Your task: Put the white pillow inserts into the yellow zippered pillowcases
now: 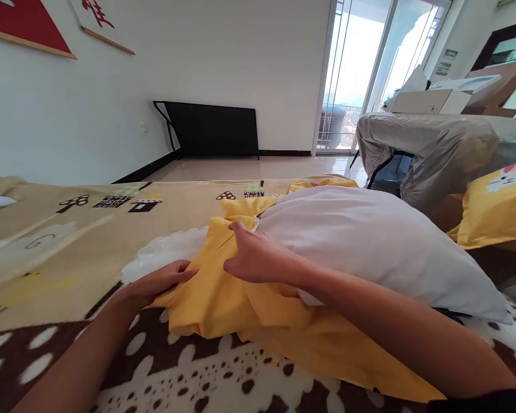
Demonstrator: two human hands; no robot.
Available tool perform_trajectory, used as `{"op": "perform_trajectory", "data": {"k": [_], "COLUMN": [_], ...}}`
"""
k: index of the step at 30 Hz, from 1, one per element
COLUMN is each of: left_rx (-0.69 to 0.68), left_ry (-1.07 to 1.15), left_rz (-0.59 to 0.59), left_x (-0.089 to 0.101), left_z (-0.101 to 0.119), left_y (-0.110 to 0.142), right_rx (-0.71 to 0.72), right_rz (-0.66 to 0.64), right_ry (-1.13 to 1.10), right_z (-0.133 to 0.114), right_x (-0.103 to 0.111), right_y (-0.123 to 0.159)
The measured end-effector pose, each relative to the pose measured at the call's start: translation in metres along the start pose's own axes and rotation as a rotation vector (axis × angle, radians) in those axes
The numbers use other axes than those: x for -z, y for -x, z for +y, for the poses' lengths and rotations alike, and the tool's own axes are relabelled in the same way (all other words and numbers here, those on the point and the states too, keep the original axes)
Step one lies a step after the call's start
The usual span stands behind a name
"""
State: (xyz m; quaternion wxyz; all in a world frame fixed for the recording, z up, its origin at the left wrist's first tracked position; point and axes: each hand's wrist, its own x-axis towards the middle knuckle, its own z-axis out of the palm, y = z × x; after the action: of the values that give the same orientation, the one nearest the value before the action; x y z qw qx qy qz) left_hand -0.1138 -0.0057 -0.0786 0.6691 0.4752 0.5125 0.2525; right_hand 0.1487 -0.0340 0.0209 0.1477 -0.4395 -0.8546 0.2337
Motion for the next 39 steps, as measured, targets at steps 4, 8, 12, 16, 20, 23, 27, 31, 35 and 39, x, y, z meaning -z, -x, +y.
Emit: {"op": "perform_trajectory", "data": {"k": [4,8,12,16,20,23,27,31,35,39], "left_rx": [-0.076,-0.13,-0.149,-0.186,-0.247,-0.281,-0.271,-0.232,-0.132,-0.108], "left_ry": [0.166,0.267,0.303,0.377,0.455,0.482,0.423,0.277,0.129,0.041], "left_rz": [0.107,0.238,0.21,0.236,0.261,0.263,0.235,0.165,0.12,0.022], "left_x": [-0.007,-0.002,0.003,-0.001,-0.007,-0.006,0.004,0.005,0.0,0.005], "left_z": [0.002,0.01,0.005,0.004,0.012,0.012,0.002,0.0,0.004,-0.005], "left_y": [0.007,0.01,0.002,-0.007,-0.003,0.0,-0.003,0.002,0.022,0.037], "right_rx": [0.012,-0.026,-0.2,-0.155,0.06,0.013,-0.136,-0.306,-0.204,0.087], "right_rz": [-0.196,-0.194,-0.149,-0.293,-0.396,-0.453,-0.347,0.106,0.49,0.318], "right_ry": [-0.028,-0.306,-0.601,-0.483,-0.346,-0.344,-0.266,-0.151,0.345,0.453], "right_z": [-0.005,0.011,0.055,0.066,0.041,0.039,0.065,0.08,0.038,-0.045], "right_x": [-0.012,0.028,0.053,0.036,0.013,0.003,0.028,0.067,0.041,-0.014], "right_y": [-0.022,-0.009,0.04,0.094,0.117,0.118,0.128,0.134,0.111,0.063]}}
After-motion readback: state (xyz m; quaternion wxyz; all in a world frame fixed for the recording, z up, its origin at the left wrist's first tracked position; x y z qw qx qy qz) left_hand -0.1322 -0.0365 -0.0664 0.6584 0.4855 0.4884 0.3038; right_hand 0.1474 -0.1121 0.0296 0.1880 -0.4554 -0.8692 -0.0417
